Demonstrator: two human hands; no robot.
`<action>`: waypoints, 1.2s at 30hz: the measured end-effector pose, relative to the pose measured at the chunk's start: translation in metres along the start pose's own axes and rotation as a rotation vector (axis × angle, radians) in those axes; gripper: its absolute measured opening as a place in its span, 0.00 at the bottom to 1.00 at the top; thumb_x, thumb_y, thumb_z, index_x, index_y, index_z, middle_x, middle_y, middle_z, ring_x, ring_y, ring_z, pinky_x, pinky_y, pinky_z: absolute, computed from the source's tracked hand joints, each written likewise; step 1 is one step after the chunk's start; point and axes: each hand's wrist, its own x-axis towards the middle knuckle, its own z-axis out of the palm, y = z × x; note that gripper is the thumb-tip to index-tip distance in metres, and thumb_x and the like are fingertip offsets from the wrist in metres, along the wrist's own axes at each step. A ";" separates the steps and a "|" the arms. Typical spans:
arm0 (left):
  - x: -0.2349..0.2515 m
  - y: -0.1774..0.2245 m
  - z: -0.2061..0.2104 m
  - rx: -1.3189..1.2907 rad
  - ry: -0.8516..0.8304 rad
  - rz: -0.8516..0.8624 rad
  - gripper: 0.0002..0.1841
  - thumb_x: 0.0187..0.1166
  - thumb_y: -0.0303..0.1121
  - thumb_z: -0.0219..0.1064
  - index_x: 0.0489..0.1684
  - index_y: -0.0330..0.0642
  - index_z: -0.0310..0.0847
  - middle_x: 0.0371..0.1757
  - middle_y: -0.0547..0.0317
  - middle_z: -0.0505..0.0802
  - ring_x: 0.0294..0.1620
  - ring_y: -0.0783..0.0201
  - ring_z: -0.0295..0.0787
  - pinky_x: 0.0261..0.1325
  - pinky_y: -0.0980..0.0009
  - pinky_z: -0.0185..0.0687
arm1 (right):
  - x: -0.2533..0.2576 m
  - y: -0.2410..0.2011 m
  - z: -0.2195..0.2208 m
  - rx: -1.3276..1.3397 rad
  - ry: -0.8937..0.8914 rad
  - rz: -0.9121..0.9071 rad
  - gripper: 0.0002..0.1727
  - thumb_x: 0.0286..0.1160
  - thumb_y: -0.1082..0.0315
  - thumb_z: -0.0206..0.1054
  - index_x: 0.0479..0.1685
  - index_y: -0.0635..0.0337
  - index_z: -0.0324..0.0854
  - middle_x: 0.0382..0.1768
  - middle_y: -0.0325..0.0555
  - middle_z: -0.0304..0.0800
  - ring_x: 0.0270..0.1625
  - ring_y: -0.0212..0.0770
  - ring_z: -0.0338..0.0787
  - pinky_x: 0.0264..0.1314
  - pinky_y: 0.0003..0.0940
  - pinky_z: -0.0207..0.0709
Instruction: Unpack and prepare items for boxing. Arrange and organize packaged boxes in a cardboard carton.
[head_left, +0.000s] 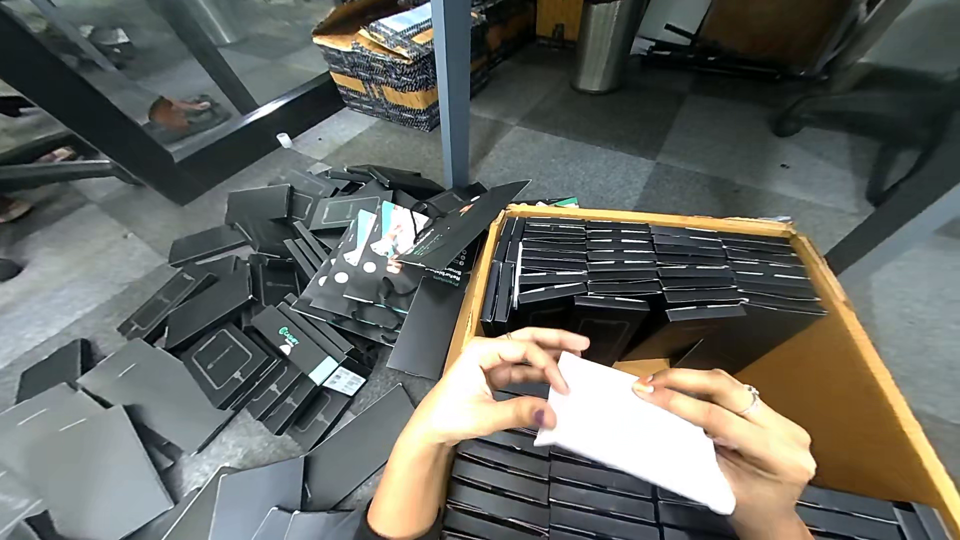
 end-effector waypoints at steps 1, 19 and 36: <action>0.001 -0.001 0.002 0.013 0.025 0.033 0.28 0.66 0.60 0.77 0.50 0.44 0.88 0.73 0.60 0.87 0.72 0.68 0.84 0.67 0.73 0.85 | 0.001 -0.001 0.000 0.035 0.013 0.042 0.09 0.80 0.62 0.67 0.50 0.46 0.92 0.51 0.30 0.93 0.56 0.23 0.90 0.59 0.18 0.84; 0.009 0.005 0.037 0.155 0.334 -0.253 0.08 0.63 0.17 0.78 0.34 0.38 0.91 0.27 0.65 0.96 0.26 0.79 0.91 0.34 0.83 0.88 | 0.003 -0.016 0.006 0.537 -0.024 0.871 0.02 0.67 0.61 0.78 0.30 0.44 0.92 0.21 0.27 0.89 0.18 0.14 0.76 0.19 0.10 0.67; 0.008 -0.001 0.024 0.383 0.265 0.259 0.04 0.70 0.25 0.72 0.26 0.39 0.90 0.38 0.60 0.99 0.55 0.66 0.96 0.76 0.64 0.81 | 0.002 -0.003 -0.002 0.204 0.052 0.377 0.08 0.71 0.67 0.70 0.40 0.44 0.94 0.55 0.25 0.91 0.30 0.12 0.79 0.28 0.06 0.71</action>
